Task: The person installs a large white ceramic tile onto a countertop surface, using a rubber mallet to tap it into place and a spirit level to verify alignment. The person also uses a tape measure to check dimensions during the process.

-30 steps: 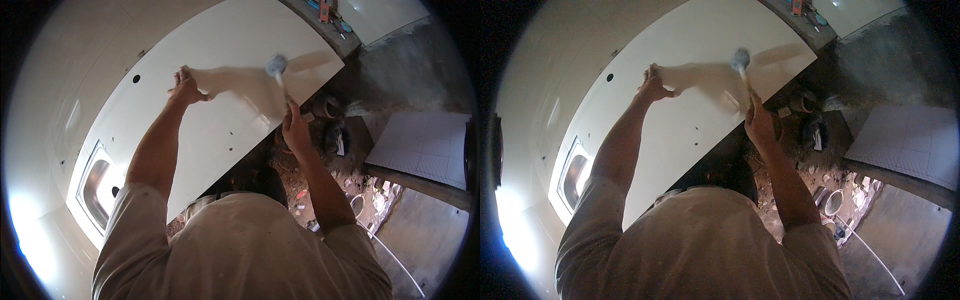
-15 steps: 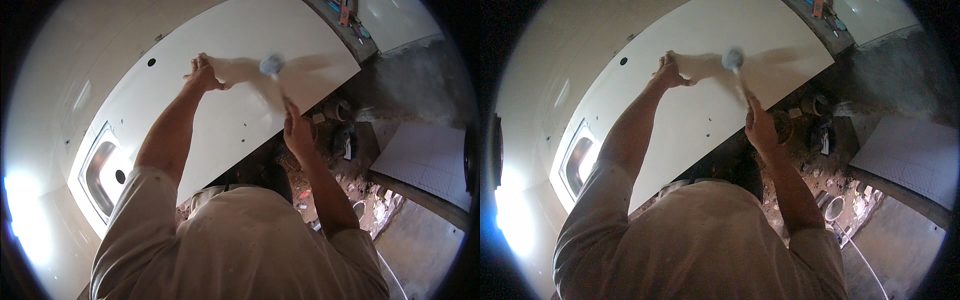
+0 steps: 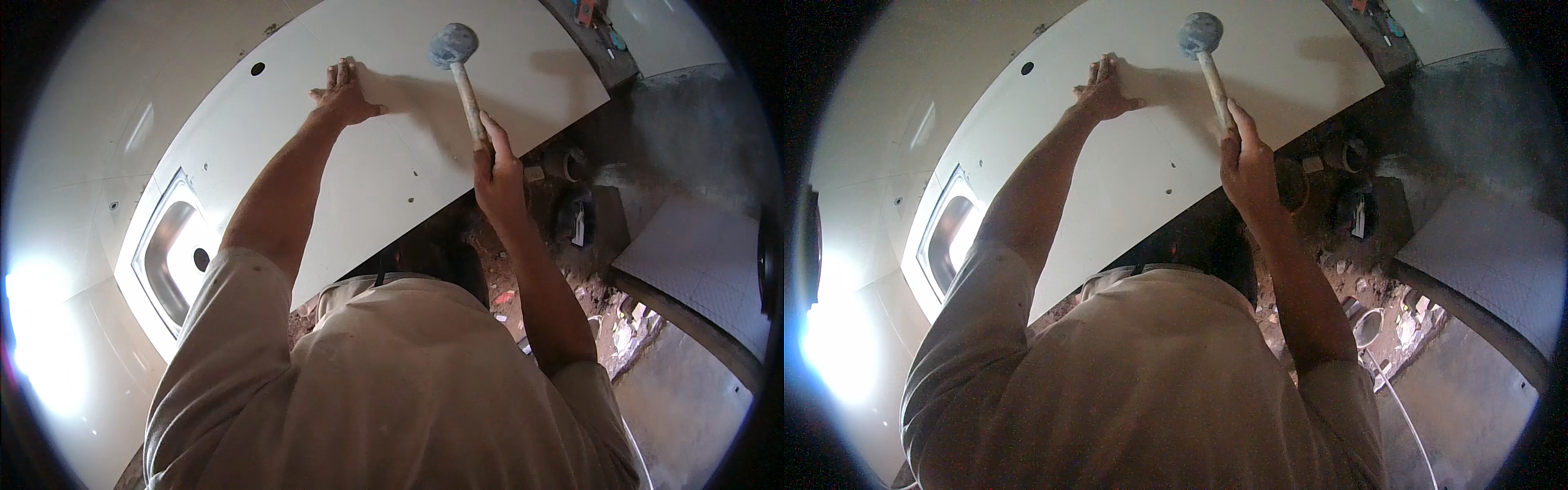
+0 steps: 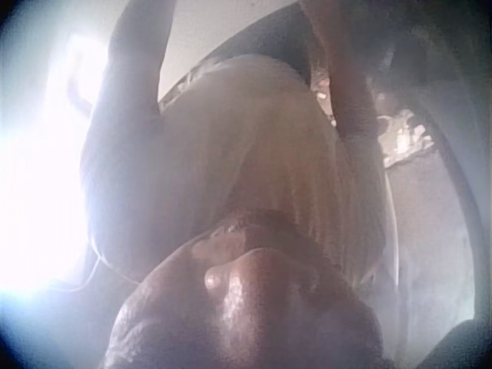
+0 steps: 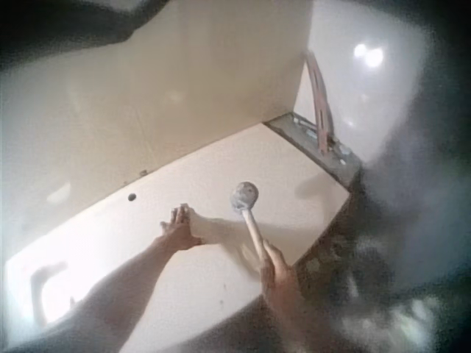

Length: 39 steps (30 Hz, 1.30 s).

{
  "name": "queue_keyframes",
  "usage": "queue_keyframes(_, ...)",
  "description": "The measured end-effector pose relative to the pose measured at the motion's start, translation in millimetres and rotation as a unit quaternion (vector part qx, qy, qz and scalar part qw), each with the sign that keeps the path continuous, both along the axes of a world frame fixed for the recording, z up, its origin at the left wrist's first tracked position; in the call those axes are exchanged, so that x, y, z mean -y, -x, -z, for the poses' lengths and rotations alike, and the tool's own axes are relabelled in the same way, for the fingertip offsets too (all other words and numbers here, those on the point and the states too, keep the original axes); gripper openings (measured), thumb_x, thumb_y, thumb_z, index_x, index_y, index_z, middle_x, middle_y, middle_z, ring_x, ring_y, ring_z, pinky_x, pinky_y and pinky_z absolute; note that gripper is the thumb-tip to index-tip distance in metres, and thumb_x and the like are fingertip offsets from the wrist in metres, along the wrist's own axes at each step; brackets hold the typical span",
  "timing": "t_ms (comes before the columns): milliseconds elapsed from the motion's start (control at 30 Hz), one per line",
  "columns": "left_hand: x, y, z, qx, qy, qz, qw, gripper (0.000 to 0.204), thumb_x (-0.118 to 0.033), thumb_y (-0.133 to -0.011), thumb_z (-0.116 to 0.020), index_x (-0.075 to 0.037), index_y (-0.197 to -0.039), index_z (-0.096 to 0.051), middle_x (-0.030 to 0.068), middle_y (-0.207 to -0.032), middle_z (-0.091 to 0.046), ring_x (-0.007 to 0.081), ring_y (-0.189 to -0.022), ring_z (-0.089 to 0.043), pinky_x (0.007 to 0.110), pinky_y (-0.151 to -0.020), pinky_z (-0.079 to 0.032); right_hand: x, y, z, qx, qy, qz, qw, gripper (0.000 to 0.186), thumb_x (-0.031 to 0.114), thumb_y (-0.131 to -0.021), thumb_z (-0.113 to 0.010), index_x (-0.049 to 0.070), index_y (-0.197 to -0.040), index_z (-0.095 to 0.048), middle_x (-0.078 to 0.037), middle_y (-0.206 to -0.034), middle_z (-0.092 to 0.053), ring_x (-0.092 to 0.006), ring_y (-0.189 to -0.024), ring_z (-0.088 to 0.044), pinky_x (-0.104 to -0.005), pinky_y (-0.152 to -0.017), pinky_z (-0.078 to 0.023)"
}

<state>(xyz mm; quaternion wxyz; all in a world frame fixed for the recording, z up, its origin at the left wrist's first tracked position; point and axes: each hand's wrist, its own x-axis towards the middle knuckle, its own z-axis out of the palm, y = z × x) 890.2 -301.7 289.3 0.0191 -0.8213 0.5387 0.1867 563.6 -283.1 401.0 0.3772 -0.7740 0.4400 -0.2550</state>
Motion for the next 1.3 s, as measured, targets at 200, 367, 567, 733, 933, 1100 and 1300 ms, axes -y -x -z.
queue_keyframes(200,-3,11,-19,0.012,-0.012,-0.008,1.0,0.13,-0.069,-0.08,-0.079,-0.006,-0.169,-0.007,0.0128,-0.178,-0.003,0.0324,-0.164,-0.004,0.075,-0.121,-0.021,25,-31,25,-0.005,0.006,-0.04,0.999,0.044,0.015,-0.11,-0.047,0.0,-0.15,-0.045,-0.033,-0.126,-0.068,-0.048,-0.114,-0.069,-0.0516,-0.094,-0.059)
queue_keyframes(367,-2,13,-38,0.003,-0.035,-0.025,0.999,0.133,-0.068,-0.081,-0.079,-0.002,-0.168,-0.002,0.0139,-0.177,-0.003,0.0309,-0.164,-0.005,0.073,-0.122,-0.022,62,-97,38,0.008,-0.03,-0.032,0.999,0.045,0.019,-0.109,-0.048,0.004,-0.152,-0.047,-0.015,-0.094,-0.064,-0.0224,-0.077,-0.061,-0.0386,-0.071,-0.055)
queue_keyframes(567,-8,15,-51,0.001,-0.052,-0.028,0.998,0.129,-0.067,-0.085,-0.076,0.0,-0.167,-0.002,0.0148,-0.177,-0.003,0.0307,-0.164,-0.005,0.071,-0.122,-0.023,94,-180,48,0.153,0.061,0.04,0.986,0.046,0.019,-0.109,-0.05,0.008,-0.153,-0.045,-0.01,-0.085,-0.063,-0.0168,-0.067,-0.061,-0.0346,-0.061,-0.053)
queue_keyframes(733,-3,19,-52,-0.002,-0.057,-0.012,0.998,0.124,-0.065,-0.089,-0.073,0.001,-0.167,-0.002,0.0166,-0.177,-0.001,0.0322,-0.164,-0.004,0.072,-0.122,-0.023,132,-212,65,0.074,0.062,0.005,0.995,0.044,0.019,-0.109,-0.049,0.008,-0.152,-0.047,-0.015,-0.094,-0.067,-0.0231,-0.077,-0.069,-0.0383,-0.068,-0.058)
queue_keyframes(933,-11,11,-42,-0.026,-0.008,-0.027,0.999,0.13,-0.061,-0.082,-0.083,0.002,-0.166,-0.006,0.0212,-0.175,-0.006,0.037,-0.163,-0.008,0.075,-0.12,-0.023,117,-234,51,0.14,0.076,0.007,0.987,0.038,0.015,-0.107,-0.051,0.005,-0.144,-0.051,-0.027,-0.136,-0.064,-0.0472,-0.121,-0.065,-0.051,-0.097,-0.058)
queue_keyframes(1100,-8,12,-43,-0.016,-0.025,-0.022,0.999,0.13,-0.062,-0.082,-0.082,0.002,-0.166,-0.005,0.0208,-0.175,-0.006,0.0368,-0.163,-0.008,0.074,-0.121,-0.023,126,-234,52,0.071,0.063,-0.034,0.995,0.038,0.015,-0.107,-0.051,0.004,-0.143,-0.053,-0.026,-0.138,-0.063,-0.0453,-0.126,-0.063,-0.0505,-0.105,-0.054)
queue_keyframes(1300,0,9,-30,0.013,-0.031,-0.003,0.999,0.129,-0.067,-0.084,-0.077,0.003,-0.166,-0.006,0.0201,-0.176,-0.003,0.0376,-0.163,-0.007,0.076,-0.119,-0.024,133,-199,25,0.051,0.02,-0.042,0.998,0.039,0.017,-0.107,-0.052,0.003,-0.144,-0.052,-0.027,-0.124,-0.069,-0.0457,-0.118,-0.067,-0.05,-0.097,-0.057)
